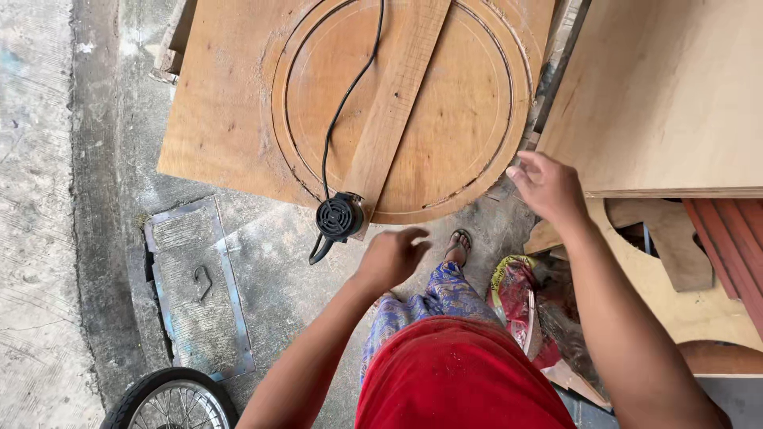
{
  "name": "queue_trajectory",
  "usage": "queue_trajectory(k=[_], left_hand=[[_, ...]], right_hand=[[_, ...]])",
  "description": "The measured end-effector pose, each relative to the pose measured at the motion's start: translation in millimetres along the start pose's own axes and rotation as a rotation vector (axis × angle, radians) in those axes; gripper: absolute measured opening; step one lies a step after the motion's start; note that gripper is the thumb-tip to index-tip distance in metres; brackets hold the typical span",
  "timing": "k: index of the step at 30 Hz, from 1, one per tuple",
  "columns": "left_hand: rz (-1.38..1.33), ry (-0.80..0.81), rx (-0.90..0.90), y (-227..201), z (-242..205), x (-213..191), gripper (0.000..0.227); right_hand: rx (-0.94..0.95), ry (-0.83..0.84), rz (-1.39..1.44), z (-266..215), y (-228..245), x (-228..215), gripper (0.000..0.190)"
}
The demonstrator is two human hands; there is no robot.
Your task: The person uses a router attached to a wooden compass jig to cut a circular groove in a piece of plywood. The person holds the router and guides it along the circular path, then uses a drill to secure the jig to the center point.
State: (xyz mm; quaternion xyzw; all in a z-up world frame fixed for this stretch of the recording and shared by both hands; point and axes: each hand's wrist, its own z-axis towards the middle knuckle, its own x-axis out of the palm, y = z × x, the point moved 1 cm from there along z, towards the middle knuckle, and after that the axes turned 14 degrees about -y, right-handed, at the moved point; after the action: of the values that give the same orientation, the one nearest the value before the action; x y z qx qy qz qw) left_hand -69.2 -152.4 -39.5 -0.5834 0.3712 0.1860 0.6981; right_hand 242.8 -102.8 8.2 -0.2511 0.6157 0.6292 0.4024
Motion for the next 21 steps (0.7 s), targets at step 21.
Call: queue_trajectory(k=[21], left_hand=[[-0.081,-0.242,0.47,4,-60,1,0.069]], right_hand=[[1.123,0.507,1.466,-106,142,101,0.091]])
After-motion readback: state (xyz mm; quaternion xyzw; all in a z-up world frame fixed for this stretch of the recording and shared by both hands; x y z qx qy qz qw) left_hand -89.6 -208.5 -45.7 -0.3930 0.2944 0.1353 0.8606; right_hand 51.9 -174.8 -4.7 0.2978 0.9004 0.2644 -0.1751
